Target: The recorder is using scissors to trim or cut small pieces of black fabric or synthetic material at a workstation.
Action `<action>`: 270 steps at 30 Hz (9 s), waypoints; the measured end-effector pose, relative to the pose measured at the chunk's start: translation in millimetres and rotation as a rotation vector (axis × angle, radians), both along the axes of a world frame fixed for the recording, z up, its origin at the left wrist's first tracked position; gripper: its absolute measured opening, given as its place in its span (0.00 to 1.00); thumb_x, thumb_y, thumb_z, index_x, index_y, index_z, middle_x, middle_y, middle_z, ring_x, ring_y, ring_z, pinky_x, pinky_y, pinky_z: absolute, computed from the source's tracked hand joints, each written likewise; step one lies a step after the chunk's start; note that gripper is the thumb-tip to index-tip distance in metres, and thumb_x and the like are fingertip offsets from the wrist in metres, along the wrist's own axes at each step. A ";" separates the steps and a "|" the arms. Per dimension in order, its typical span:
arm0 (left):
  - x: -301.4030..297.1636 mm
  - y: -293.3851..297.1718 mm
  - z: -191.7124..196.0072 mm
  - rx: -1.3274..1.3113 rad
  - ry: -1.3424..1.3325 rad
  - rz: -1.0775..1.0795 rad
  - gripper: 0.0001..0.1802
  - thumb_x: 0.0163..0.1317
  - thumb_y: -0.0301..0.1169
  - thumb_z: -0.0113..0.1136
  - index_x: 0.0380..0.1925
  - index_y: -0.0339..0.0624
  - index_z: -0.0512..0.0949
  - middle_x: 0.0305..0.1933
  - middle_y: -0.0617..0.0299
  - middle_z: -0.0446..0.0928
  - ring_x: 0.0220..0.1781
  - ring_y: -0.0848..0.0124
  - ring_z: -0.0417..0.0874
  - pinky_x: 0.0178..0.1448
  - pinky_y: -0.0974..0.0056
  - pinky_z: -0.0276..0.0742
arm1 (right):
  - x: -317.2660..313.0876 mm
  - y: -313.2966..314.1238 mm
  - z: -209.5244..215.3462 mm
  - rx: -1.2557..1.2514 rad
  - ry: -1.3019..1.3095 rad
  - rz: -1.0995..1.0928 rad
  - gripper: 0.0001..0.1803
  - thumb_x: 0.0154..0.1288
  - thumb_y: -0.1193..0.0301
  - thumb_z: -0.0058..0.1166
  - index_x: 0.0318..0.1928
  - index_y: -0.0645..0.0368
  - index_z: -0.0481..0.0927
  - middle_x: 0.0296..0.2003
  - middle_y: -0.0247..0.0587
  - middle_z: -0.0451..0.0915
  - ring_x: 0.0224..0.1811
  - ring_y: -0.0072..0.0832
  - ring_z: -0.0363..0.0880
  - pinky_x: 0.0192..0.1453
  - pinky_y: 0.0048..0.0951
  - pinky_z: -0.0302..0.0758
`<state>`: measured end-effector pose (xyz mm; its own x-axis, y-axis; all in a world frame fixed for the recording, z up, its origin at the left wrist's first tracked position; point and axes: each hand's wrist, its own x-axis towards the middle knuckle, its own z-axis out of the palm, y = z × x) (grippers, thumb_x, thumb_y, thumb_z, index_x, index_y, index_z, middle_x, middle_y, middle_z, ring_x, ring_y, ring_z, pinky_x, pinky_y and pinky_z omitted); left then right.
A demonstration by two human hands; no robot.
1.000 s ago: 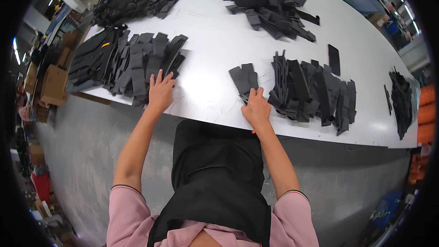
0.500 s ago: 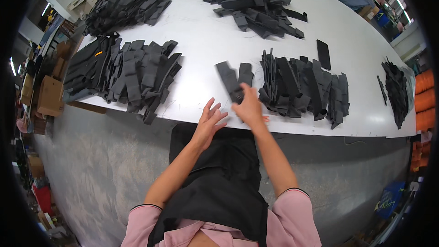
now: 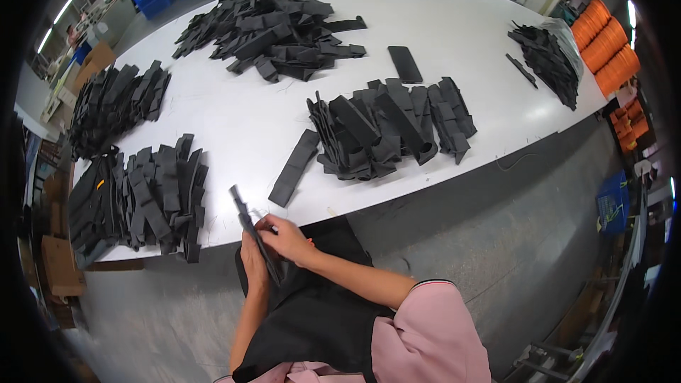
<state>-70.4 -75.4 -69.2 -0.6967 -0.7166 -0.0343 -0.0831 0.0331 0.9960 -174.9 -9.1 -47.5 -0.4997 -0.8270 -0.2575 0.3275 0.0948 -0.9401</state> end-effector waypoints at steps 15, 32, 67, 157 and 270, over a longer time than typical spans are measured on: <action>17.7 14.8 29.7 0.381 0.111 -0.110 0.61 0.51 0.27 0.68 0.72 0.47 0.31 0.68 0.51 0.55 0.65 0.66 0.65 0.64 0.64 0.66 | 11.3 12.9 14.8 0.057 -0.044 -0.119 0.12 0.60 0.72 0.59 0.43 0.64 0.76 0.30 0.33 0.76 0.30 0.17 0.71 0.34 0.20 0.72; 15.6 22.3 20.8 -0.130 -0.008 0.189 0.38 0.52 0.15 0.42 0.68 0.36 0.53 0.58 0.48 0.65 0.56 0.61 0.73 0.59 0.65 0.68 | 22.5 -11.1 -4.0 -0.095 0.593 -0.132 0.18 0.50 0.88 0.48 0.44 0.67 0.73 0.36 0.37 0.69 0.32 0.21 0.70 0.35 0.17 0.68; 72.6 0.8 55.0 0.505 -0.104 0.233 0.27 0.73 0.49 0.42 0.26 0.36 0.73 0.23 0.72 0.67 0.28 0.82 0.64 0.34 0.73 0.64 | 16.3 14.7 68.4 -0.177 1.247 0.519 0.19 0.49 0.77 0.62 0.44 0.58 0.78 0.33 0.35 0.73 0.26 0.30 0.75 0.28 0.28 0.70; 93.9 -0.4 61.4 0.525 -0.144 -0.094 0.28 0.72 0.51 0.39 0.29 0.39 0.74 0.25 0.71 0.69 0.29 0.82 0.66 0.36 0.74 0.65 | 2.0 8.9 96.9 -0.276 1.268 0.913 0.14 0.44 0.79 0.62 0.37 0.57 0.81 0.29 0.35 0.72 0.29 0.32 0.73 0.29 0.30 0.66; 89.9 1.0 44.2 0.769 0.447 0.271 0.31 0.68 0.48 0.47 0.56 0.29 0.67 0.58 0.46 0.71 0.61 0.59 0.73 0.62 0.55 0.74 | 56.6 25.2 34.6 -0.051 0.595 0.211 0.13 0.50 0.82 0.62 0.39 0.62 0.79 0.32 0.32 0.68 0.29 0.17 0.67 0.31 0.17 0.61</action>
<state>19.5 -74.5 -25.1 -0.5716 -0.7486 -0.3360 0.4057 -0.6138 0.6772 -118.3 16.1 -12.9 -0.3704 -0.9271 0.0566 -0.2734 0.0506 -0.9606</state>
